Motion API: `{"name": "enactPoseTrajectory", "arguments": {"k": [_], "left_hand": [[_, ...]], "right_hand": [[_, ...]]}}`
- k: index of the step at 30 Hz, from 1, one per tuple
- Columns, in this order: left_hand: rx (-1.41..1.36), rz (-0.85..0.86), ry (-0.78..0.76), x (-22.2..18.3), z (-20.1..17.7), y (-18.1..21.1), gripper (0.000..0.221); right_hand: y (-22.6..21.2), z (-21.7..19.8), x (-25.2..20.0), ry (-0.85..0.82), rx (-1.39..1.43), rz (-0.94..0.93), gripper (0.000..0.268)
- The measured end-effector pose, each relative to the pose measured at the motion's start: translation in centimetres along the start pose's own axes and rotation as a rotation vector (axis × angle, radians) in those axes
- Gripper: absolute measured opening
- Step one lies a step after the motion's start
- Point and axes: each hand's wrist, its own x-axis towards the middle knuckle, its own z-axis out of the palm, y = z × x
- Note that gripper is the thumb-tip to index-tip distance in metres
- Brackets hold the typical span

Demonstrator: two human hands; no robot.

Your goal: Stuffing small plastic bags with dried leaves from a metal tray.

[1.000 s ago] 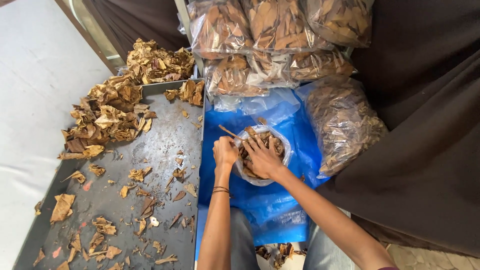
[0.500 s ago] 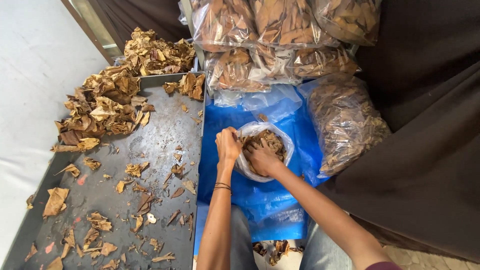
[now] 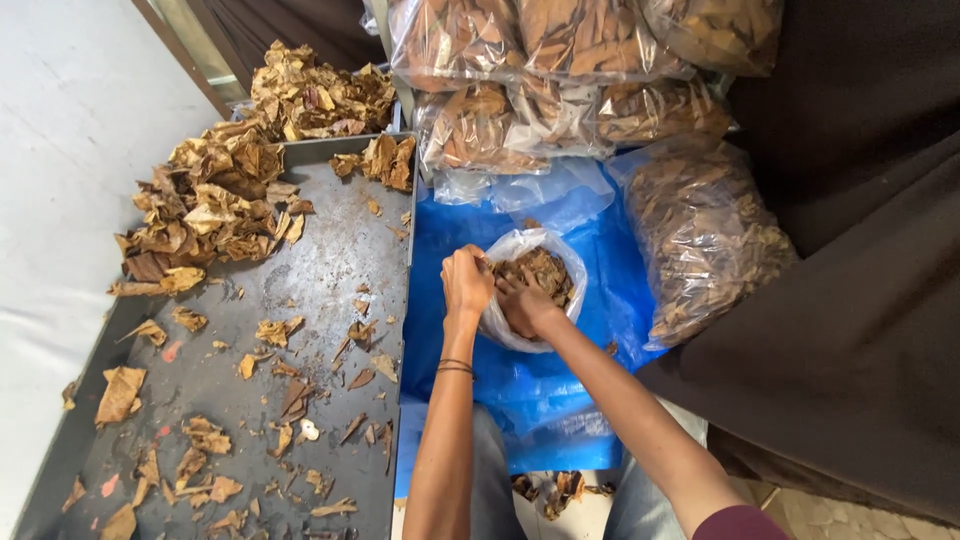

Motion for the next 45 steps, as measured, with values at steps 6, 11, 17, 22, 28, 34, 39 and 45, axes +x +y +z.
{"name": "enactPoseTrajectory", "arguments": {"k": [6, 11, 17, 22, 28, 34, 39, 45], "left_hand": [[0.167, -0.157, -0.228, -1.6, 0.4, -1.3, 0.094], [0.109, -0.193, -0.277, -3.9, 1.2, -2.3, 0.077], [-0.051, -0.135, -0.200, -4.9, -0.3, -1.8, 0.037], [-0.252, -0.117, -0.153, -5.4, -1.5, -1.4, 0.033], [-0.299, -0.158, -0.131, -5.2, -1.5, -1.3, 0.026], [-0.083, -0.227, -0.388, -6.3, -2.5, -0.4, 0.086], [-0.024, -0.248, -0.536, -7.9, -3.8, 1.8, 0.112], [-0.260, -0.264, -0.440, -6.7, -1.1, -1.4, 0.091]], "right_hand": [[3.2, 22.0, 9.1, -0.021, -0.093, -0.081, 0.044], [1.6, 1.0, 1.6, -0.203, 0.007, 0.009, 0.059], [1.1, -6.6, 1.2, -0.295, 0.199, 0.053, 0.059], [1.3, -16.2, -1.1, -0.331, 0.365, 0.090, 0.057], [2.3, -19.0, -2.9, -0.197, 0.521, -0.005, 0.048], [2.1, -18.3, -3.8, -0.442, 0.280, 0.044, 0.072], [1.4, -18.1, -4.3, -0.535, 0.234, 0.075, 0.079], [1.3, -14.3, -3.1, -0.516, 0.130, 0.103, 0.079]]}}
